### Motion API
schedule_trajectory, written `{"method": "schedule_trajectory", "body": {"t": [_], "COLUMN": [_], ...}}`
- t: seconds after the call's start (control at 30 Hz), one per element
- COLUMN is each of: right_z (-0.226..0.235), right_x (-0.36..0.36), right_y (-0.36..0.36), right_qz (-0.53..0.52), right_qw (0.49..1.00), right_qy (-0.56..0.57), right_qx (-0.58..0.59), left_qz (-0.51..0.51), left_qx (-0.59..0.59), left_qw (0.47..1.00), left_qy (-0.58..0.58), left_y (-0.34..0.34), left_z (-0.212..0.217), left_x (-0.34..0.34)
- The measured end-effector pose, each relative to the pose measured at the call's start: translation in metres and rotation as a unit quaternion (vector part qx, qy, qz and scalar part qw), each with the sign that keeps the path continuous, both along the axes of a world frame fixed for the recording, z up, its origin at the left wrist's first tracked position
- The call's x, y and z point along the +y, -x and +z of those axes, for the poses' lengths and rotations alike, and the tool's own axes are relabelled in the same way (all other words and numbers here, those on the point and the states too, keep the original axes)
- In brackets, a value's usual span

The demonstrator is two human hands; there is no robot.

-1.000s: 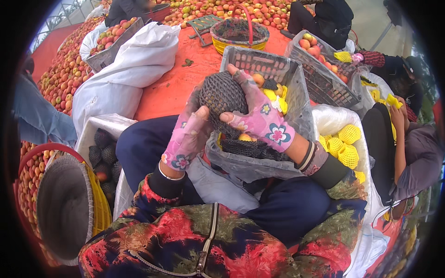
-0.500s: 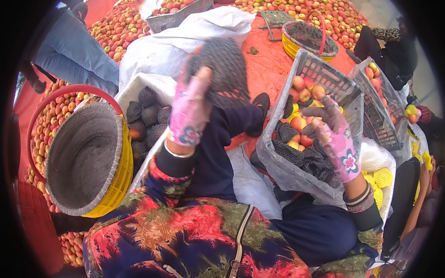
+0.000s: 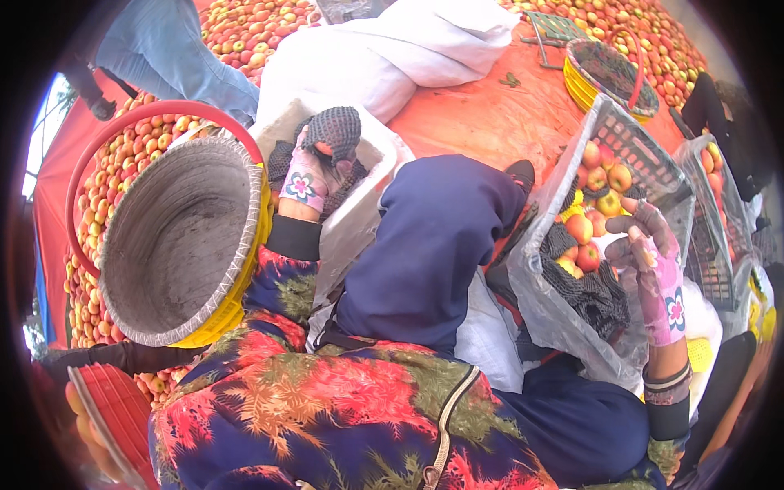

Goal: The person sits among large piles of apples and repeatedly picks up individual apples, places them into black foam nets, and sets the netted apples into a basket. The person also handles yellow foam nets and places them into a container.

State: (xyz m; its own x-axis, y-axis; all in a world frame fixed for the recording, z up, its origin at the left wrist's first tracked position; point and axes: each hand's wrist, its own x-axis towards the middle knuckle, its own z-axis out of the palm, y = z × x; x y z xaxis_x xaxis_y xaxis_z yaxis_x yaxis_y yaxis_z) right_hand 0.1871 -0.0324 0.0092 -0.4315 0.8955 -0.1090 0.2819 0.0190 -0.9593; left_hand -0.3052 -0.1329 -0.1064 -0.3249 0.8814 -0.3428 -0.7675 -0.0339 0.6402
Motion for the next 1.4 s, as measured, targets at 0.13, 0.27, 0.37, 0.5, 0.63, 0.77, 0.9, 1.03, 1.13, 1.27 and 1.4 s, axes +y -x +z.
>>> {"method": "schedule_trajectory", "body": {"t": [0.13,0.27,0.37,0.5,0.63,0.77,0.9,1.03,1.13,1.27,1.4], "right_z": [0.001,0.0,-0.021,-0.001,-0.009,-0.057,-0.109,-0.212,-0.204,-0.21,-0.118], "right_x": [0.002,-0.001,0.014,0.013,0.036,0.079,0.109,0.151,0.146,0.17,0.174], "right_y": [0.005,0.012,-0.003,-0.005,-0.031,-0.043,-0.013,0.002,0.055,0.022,0.01], "right_qz": [0.006,0.017,0.04,0.063,0.029,0.165,0.18,0.027,0.002,-0.02,0.12], "right_qw": [1.0,1.0,0.998,0.996,0.98,0.871,0.818,0.886,0.92,0.88,0.85], "right_qy": [0.003,-0.005,0.0,-0.064,-0.134,-0.201,-0.159,-0.29,-0.189,-0.163,-0.19], "right_qx": [-0.015,0.0,0.051,0.027,-0.145,-0.417,-0.523,-0.36,-0.343,-0.445,-0.476], "left_qz": [0.201,0.11,-0.004,-0.073,0.102,0.105,0.062,-0.025,-0.055,-0.088,-0.036], "left_qx": [0.113,0.47,0.737,0.704,0.613,0.546,0.427,0.475,0.435,0.683,0.895], "left_qw": [0.962,0.859,0.645,0.638,0.783,0.799,0.851,0.859,0.887,0.702,0.444], "left_qy": [0.144,0.169,0.204,0.302,-0.001,-0.229,-0.299,-0.191,-0.142,-0.185,-0.011], "left_y": [-0.015,0.016,0.047,-0.025,-0.082,-0.194,-0.235,-0.233,-0.219,-0.184,-0.118], "left_z": [0.002,-0.045,-0.08,0.015,0.041,0.134,0.137,0.105,0.084,0.12,0.161], "left_x": [-0.002,-0.011,-0.007,-0.015,0.011,0.031,0.061,0.069,0.065,0.107,0.215]}}
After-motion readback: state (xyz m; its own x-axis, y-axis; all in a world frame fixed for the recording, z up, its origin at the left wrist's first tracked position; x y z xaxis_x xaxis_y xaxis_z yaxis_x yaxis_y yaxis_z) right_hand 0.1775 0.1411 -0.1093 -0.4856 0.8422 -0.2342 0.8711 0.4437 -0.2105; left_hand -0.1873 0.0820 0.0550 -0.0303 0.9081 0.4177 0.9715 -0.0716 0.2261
